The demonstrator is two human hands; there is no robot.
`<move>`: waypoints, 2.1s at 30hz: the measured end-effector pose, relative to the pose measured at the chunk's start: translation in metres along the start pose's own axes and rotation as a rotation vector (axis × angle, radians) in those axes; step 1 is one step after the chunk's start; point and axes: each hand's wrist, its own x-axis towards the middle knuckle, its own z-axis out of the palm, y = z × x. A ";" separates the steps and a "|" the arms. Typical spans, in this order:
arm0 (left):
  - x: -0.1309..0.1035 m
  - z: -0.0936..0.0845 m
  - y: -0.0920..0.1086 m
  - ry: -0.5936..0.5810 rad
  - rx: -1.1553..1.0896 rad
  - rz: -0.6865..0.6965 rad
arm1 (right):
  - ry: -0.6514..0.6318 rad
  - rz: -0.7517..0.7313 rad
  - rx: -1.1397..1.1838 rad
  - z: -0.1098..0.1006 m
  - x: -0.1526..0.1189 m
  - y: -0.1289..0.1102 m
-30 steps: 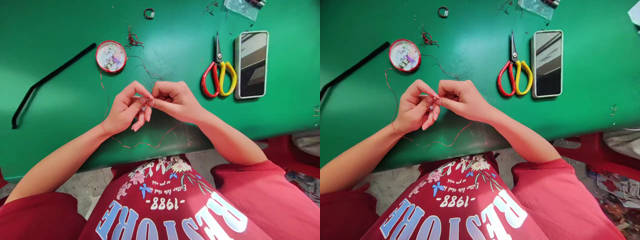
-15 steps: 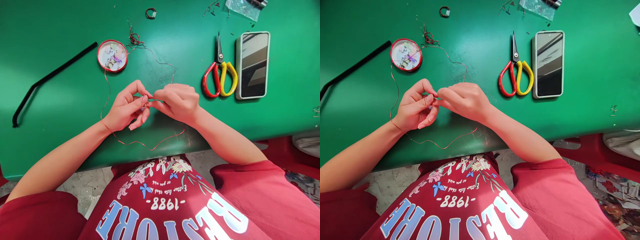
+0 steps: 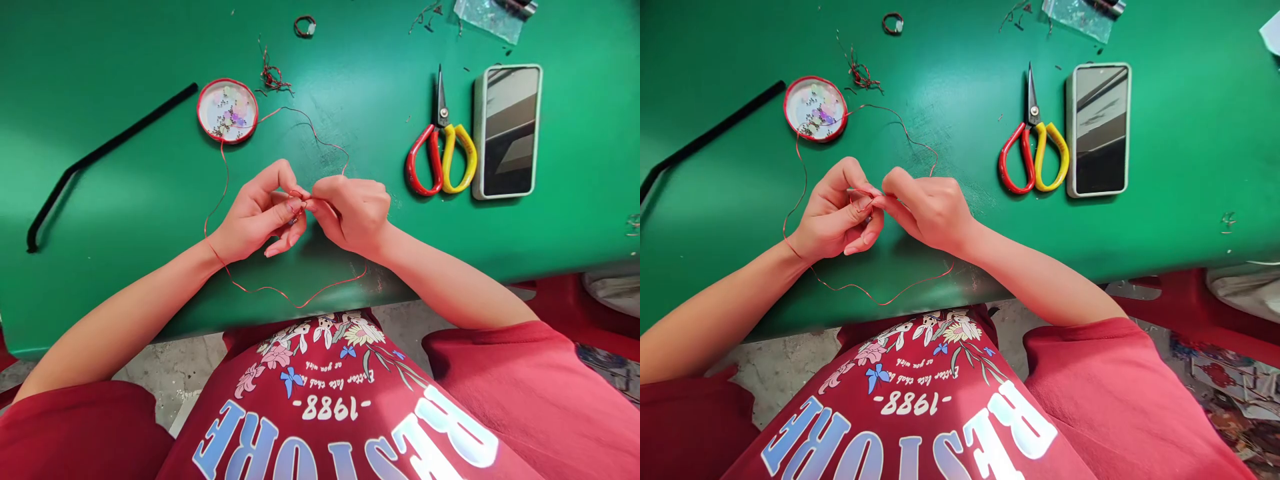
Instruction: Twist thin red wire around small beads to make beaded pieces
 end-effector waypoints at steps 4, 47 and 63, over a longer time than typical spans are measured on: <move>0.001 0.001 -0.003 -0.022 -0.036 0.048 | -0.023 0.105 0.208 -0.004 0.003 -0.001; -0.003 0.015 0.001 0.237 0.168 -0.009 | -0.260 0.064 -0.095 -0.025 0.016 0.041; -0.006 0.012 -0.010 0.175 0.278 0.026 | -0.400 0.140 0.543 -0.033 0.018 0.008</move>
